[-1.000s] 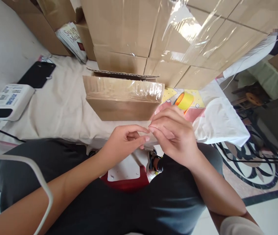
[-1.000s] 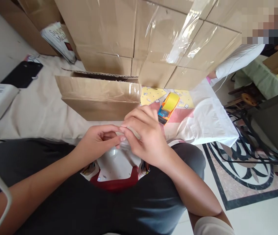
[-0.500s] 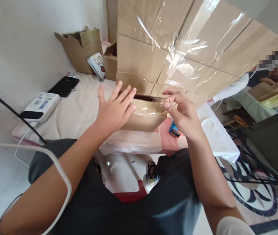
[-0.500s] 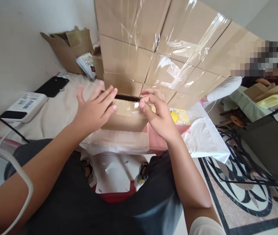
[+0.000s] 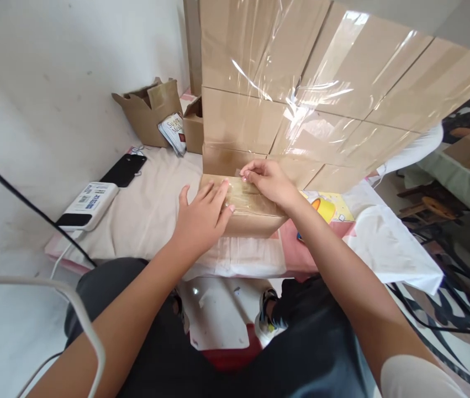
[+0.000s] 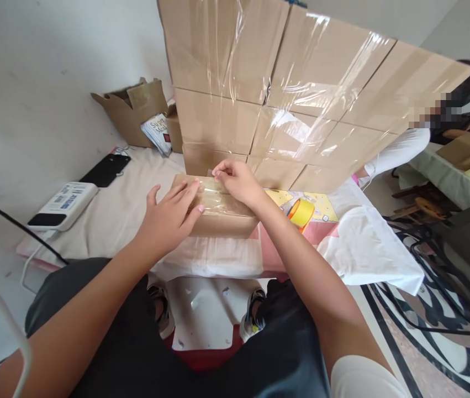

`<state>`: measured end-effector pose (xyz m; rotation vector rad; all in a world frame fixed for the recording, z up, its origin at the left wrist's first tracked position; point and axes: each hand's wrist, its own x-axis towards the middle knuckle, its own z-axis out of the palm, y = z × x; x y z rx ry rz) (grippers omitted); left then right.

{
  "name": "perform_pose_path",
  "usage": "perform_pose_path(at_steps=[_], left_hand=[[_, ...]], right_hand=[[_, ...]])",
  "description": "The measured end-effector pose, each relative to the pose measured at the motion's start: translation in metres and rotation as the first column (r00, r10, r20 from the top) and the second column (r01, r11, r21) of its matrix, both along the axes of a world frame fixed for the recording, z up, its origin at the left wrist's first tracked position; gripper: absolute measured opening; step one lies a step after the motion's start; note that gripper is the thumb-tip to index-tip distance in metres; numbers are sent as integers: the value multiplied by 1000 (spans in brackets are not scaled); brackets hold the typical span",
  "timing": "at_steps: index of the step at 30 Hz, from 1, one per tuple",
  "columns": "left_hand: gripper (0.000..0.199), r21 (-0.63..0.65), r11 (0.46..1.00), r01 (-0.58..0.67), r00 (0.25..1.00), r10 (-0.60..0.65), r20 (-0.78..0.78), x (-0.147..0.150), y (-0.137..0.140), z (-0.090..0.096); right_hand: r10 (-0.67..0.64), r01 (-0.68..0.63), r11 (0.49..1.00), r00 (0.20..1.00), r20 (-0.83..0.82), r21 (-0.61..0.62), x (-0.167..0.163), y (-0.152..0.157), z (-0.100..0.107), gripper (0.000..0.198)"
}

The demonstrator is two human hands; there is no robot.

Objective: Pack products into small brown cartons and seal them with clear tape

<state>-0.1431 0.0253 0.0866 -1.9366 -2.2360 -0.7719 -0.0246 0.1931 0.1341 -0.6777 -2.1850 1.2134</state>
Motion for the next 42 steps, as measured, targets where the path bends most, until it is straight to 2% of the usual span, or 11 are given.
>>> perform_pose_path(at_steps=[7,10,13,16,18,23,26,31,34,36,42], left_hand=[[56,-14,1000,-8,1000,8,3,1,0,-1],[55,-28,1000,-1,1000,0,-20,1,-1,-1],[55,-18,1000,3,998,-4,-57,0,-1,-1],[54,7,1000,3,995,-2,-96,0,-2,-3],[54,22,1000,7,994,-4,-109,0,-2,-5],[52,52,999,3,996,1,-84,1,-1,-9],[53,65,998,0,998,4,-67,2,-1,-10],[70,40,999,-5,998,8,-68,2,-2,-7],[86,27,1000,6,996,-3,-90,1,-3,-5],[82,11,1000,20,993,-18,-113,1,-2,-6],[72,9,999,48,991,-46,-122,-2,-3,-11]], right_hand=[[63,-62,997,998,-12,37,15,-1,11,6],[80,-75,969,997,-10,237,20,-13,22,10],[37,-35,892,999,4,451,22,-26,25,12],[63,-61,849,998,14,526,23,-37,24,11],[95,-64,849,995,-32,524,24,-43,29,10],[76,96,926,900,-428,366,40,-56,70,6],[70,51,966,892,-447,253,44,-54,84,7],[174,-176,984,982,-74,-16,22,-26,37,13],[98,-102,993,993,64,66,9,-9,4,7],[63,-76,986,994,93,150,5,-2,-7,8],[51,-80,973,989,138,216,7,0,-8,10]])
